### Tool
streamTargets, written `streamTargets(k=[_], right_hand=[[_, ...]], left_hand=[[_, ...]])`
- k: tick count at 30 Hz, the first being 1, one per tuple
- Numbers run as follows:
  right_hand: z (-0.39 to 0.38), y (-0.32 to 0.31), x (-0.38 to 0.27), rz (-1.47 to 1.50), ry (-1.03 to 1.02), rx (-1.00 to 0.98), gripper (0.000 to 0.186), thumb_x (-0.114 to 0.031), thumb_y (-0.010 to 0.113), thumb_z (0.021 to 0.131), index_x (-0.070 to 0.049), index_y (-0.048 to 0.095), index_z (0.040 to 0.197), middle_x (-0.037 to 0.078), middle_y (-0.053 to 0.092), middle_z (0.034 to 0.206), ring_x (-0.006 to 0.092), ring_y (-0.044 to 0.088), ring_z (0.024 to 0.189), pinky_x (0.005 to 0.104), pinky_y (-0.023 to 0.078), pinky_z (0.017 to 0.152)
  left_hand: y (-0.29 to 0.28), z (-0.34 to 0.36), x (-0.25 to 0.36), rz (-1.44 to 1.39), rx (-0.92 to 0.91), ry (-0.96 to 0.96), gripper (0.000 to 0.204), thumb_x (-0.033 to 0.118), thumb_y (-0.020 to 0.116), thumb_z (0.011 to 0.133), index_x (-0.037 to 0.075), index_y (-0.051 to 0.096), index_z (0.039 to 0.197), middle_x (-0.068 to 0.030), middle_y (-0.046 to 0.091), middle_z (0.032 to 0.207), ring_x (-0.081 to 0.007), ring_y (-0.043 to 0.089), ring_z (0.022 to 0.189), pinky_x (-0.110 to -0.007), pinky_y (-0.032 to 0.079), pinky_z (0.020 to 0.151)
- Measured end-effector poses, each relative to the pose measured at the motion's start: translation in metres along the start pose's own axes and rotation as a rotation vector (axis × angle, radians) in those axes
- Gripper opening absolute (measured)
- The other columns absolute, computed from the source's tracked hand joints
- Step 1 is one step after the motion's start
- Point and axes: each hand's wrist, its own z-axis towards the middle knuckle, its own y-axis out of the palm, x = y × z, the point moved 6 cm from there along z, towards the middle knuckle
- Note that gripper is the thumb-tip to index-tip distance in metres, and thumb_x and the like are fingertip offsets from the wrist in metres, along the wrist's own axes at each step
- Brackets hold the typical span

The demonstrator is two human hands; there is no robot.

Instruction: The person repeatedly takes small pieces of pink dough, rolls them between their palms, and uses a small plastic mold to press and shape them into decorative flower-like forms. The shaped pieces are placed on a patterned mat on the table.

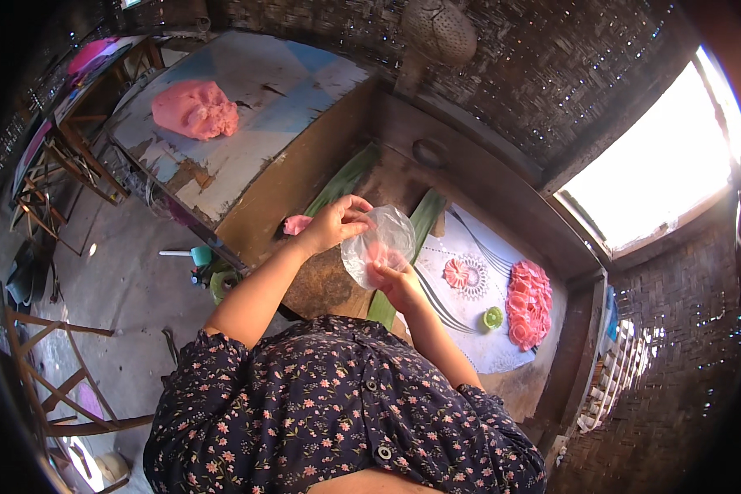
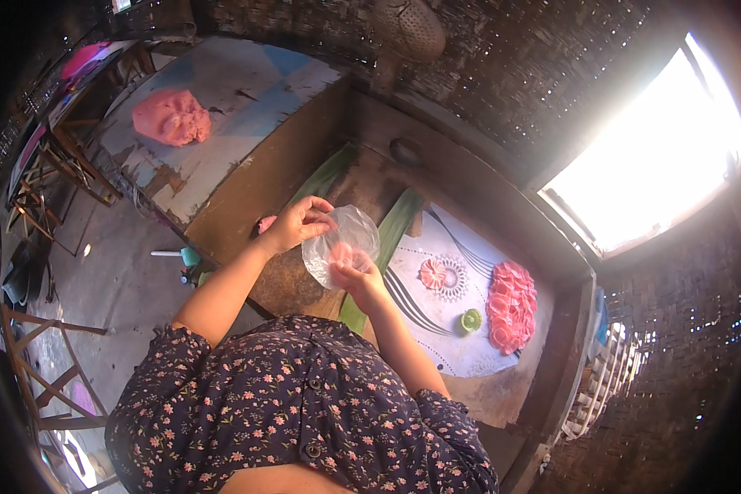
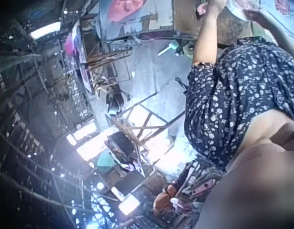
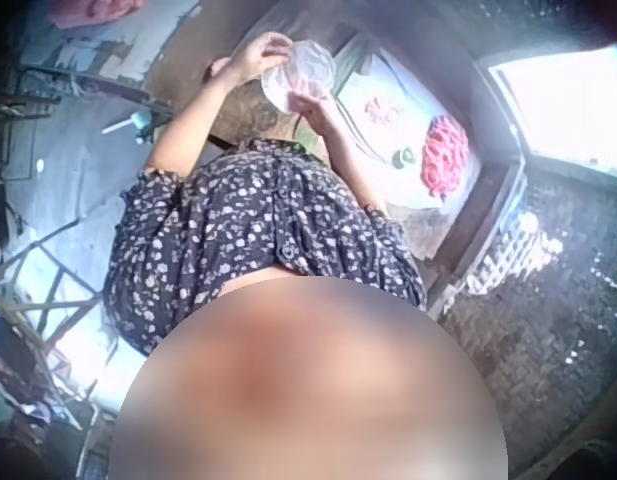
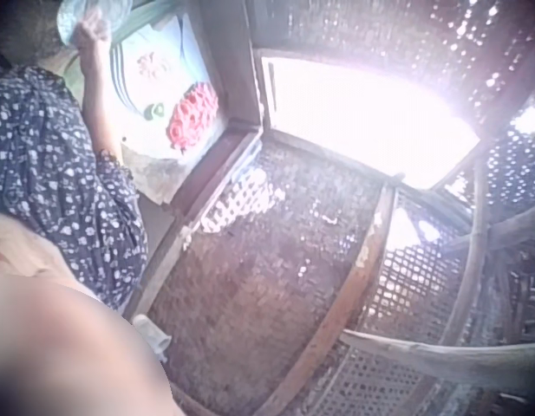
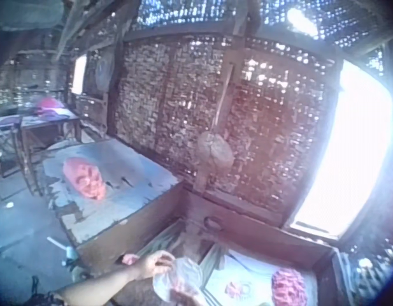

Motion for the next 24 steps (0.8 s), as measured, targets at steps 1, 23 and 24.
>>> streamTargets(k=[1, 23, 24], right_hand=[[-0.001, -0.003, -0.004, -0.15, 0.012, 0.042, 0.041, -0.01, 0.064, 0.082, -0.001, 0.047, 0.118, 0.011, 0.058, 0.111, 0.022, 0.059, 0.099, 0.0358, 0.049, 0.084], [-0.014, -0.083, 0.023, -1.899, -0.318, 0.211, 0.041, -0.037, 0.069, 0.068, -0.002, 0.056, 0.085, 0.017, 0.057, 0.087, 0.0332, 0.054, 0.086, 0.0409, 0.045, 0.074], [-0.015, -0.081, 0.021, -1.905, -0.368, 0.21, 0.042, -0.037, 0.069, 0.068, -0.002, 0.056, 0.085, 0.016, 0.056, 0.087, 0.0331, 0.054, 0.086, 0.041, 0.045, 0.074]], left_hand=[[-0.001, -0.003, -0.009, 0.001, 0.043, -0.016, 0.032, 0.007, 0.061, 0.084, 0.005, 0.047, 0.112, -0.0082, 0.065, 0.095, -0.0128, 0.061, 0.088, -0.027, 0.048, 0.079], [0.132, -0.104, -0.124, 1.082, -1.107, -0.124, 0.04, 0.02, 0.032, 0.09, 0.027, 0.049, 0.126, 0.0067, 0.042, 0.138, -0.015, 0.038, 0.128, -0.056, 0.017, 0.107], [0.131, -0.104, -0.126, 1.087, -1.104, -0.151, 0.04, 0.021, 0.033, 0.09, 0.028, 0.049, 0.126, 0.0073, 0.042, 0.138, -0.0149, 0.038, 0.128, -0.056, 0.017, 0.107]])
